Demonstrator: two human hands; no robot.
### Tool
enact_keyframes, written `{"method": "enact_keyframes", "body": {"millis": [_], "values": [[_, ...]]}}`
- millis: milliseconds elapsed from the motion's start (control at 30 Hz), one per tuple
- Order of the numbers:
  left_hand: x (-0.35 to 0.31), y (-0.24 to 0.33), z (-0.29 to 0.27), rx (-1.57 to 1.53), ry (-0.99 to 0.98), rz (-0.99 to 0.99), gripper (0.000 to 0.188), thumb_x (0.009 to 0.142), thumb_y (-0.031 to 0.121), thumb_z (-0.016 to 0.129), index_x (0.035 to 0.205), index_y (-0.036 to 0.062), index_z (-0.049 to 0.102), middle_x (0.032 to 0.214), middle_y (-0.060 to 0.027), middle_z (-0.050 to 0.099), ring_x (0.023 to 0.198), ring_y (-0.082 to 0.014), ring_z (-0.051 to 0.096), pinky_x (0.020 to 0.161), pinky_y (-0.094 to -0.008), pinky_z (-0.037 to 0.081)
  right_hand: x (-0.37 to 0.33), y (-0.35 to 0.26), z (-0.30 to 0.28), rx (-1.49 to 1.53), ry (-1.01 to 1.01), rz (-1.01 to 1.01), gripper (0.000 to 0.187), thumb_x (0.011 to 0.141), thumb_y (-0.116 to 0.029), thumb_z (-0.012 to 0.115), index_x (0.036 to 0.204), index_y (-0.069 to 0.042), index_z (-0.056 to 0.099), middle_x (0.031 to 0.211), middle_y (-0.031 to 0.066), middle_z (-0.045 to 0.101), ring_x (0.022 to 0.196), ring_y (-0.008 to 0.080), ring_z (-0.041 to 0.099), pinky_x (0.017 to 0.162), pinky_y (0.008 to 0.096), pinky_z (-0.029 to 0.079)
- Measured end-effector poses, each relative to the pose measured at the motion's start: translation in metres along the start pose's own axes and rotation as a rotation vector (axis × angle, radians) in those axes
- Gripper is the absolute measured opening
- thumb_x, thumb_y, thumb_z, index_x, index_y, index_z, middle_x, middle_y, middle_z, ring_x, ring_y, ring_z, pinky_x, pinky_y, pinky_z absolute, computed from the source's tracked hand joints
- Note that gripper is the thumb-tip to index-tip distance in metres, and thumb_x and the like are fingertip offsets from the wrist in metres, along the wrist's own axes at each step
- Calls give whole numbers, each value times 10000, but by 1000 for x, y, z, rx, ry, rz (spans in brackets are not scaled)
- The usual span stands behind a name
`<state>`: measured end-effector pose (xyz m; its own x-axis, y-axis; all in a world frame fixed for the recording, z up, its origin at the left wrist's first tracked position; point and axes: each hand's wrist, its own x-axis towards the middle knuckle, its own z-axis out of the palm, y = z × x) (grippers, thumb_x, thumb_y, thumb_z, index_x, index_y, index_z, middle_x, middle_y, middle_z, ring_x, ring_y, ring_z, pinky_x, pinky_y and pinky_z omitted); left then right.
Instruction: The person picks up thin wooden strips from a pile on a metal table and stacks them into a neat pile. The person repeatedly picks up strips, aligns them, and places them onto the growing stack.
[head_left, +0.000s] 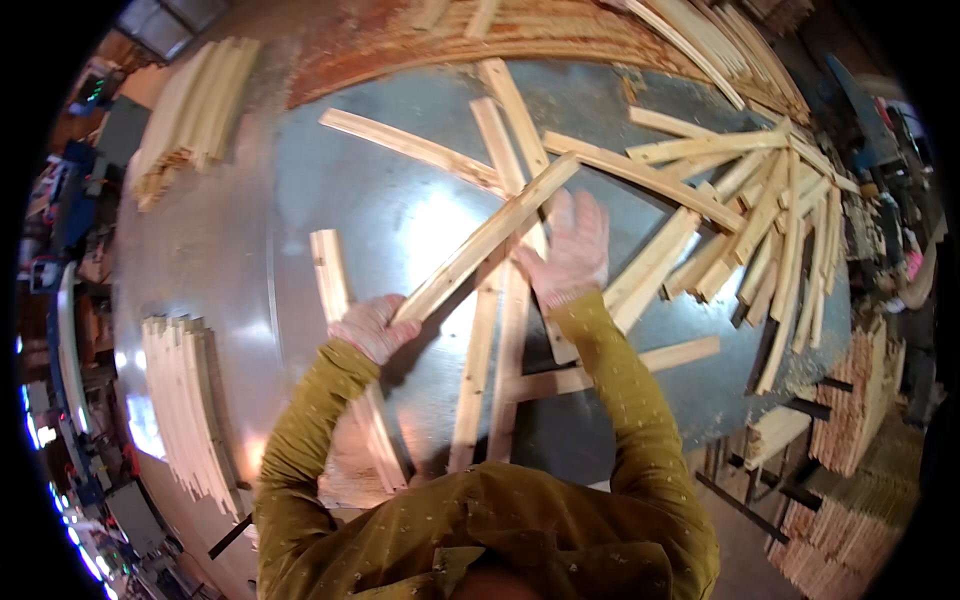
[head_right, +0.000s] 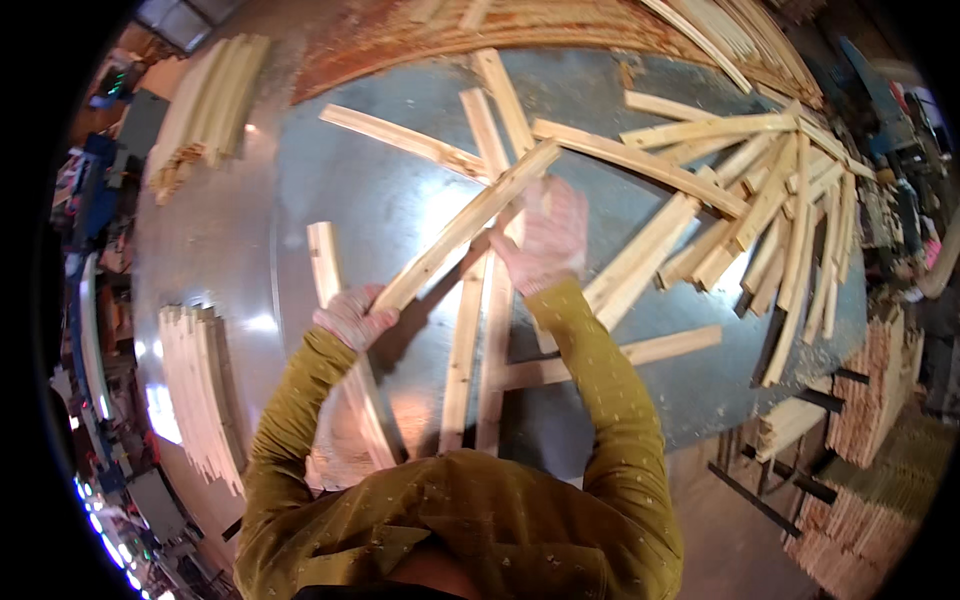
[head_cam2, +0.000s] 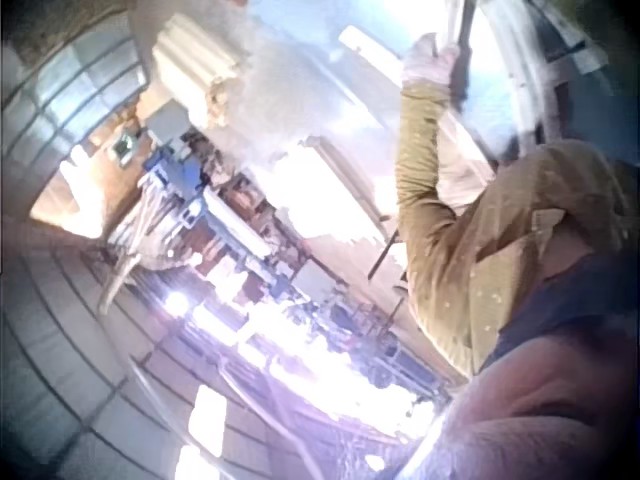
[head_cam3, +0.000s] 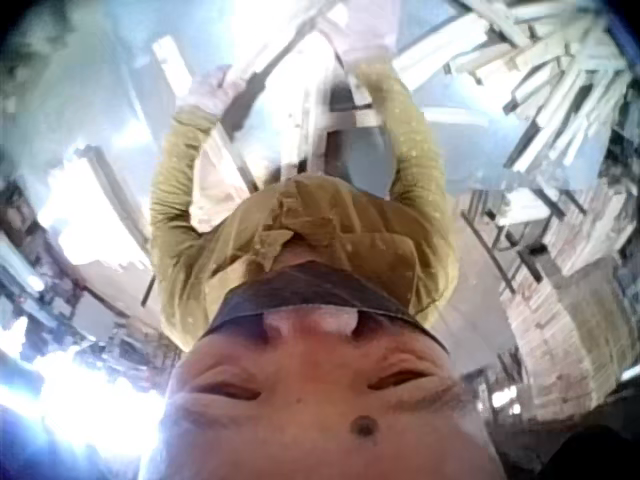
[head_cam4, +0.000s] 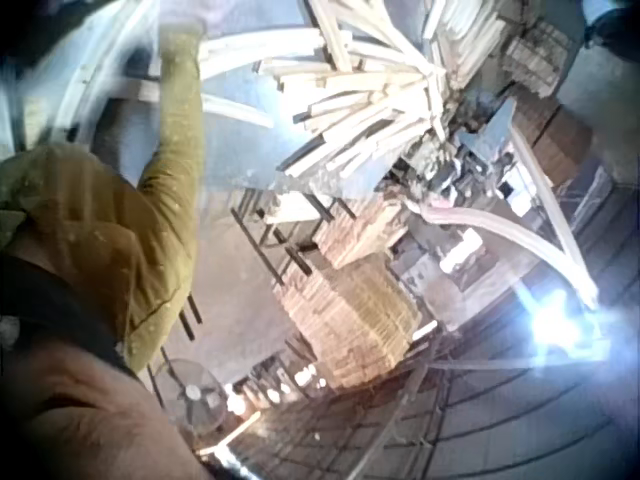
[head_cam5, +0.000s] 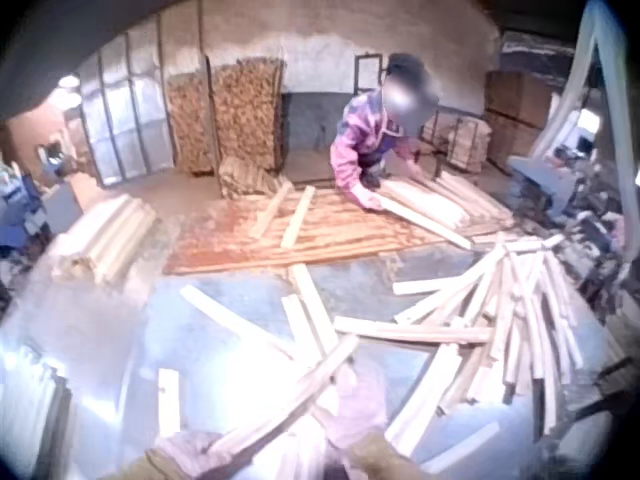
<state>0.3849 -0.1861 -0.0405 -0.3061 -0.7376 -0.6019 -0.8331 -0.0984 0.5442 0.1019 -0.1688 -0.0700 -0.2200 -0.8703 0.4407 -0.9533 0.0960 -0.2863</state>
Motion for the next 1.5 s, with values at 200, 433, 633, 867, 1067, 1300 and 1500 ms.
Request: {"method": "enact_keyframes", "body": {"millis": [200, 433, 633, 867, 1067, 1300, 1500], "values": [[-66, -59, -1, -111, 195, -158, 517, 891, 390, 630, 1329, 122, 564, 1160, -157, 663, 1036, -308, 645, 920, -385, 500, -83, 26, 52, 161, -612, 336, 829, 886, -448, 591, 1557, -152, 203, 1520, 179, 367, 1389, 347, 379, 1138, 434, 325], [-109, -165, 30, 105, 607, -414, 547, 914, 352, 595, 1413, 184, 450, 1365, -167, 529, 1182, -362, 564, 986, -436, 470, -127, -76, 43, 642, -897, 422, 714, 962, -394, 463, 1537, -61, 201, 1201, 211, 647, 1033, 386, 653, 971, 421, 478], [-121, -227, 47, -326, 672, -465, 736, 906, 268, 638, 1543, 231, 271, 1425, -230, 462, 1299, -389, 479, 1069, -396, 410, -199, -207, 35, 81, -1303, 11, 630, 965, -394, 466, 1461, -20, 361, 1256, 262, 590, 1106, 391, 612, 947, 468, 478], [-111, -161, 34, -560, 846, -408, 796, 911, 285, 657, 1561, 213, 202, 1400, -228, 472, 1298, -378, 474, 1089, -400, 378, -235, -235, -17, 905, -1064, 65, 651, 952, -366, 496, 1494, -54, 313, 1219, 221, 611, 1088, 398, 613, 932, 467, 487], [-103, -135, 54, -874, 1193, 314, 987, 821, 444, 746, 1508, -33, 222, 1431, -269, 407, 1270, -415, 473, 1044, -491, 417, -101, -251, -4, 849, -666, 178, 578, 943, -326, 524, 1458, -83, 424, 1140, 163, 672, 1076, 283, 646, 977, 372, 461], [-109, -127, 162, 94, 539, -256, 1163, 708, 420, 825, 1548, 78, 97, 1510, -227, 333, 1368, -411, 380, 1079, -515, 382, 74, -47, 96, 181, 152, 450, 519, 837, -327, 640, 1199, 39, 571, 1223, 299, 567, 1134, 394, 578, 976, 417, 450], [-124, -162, 165, 180, 707, -379, 875, 772, 297, 748, 1492, 78, 301, 1417, -223, 443, 1220, -399, 519, 938, -494, 491, -140, -50, 48, 14, -656, 526, 1008, 770, -457, 740, 1508, -5, 223, 1384, 286, 458, 1258, 389, 503, 1040, 446, 423]]}}
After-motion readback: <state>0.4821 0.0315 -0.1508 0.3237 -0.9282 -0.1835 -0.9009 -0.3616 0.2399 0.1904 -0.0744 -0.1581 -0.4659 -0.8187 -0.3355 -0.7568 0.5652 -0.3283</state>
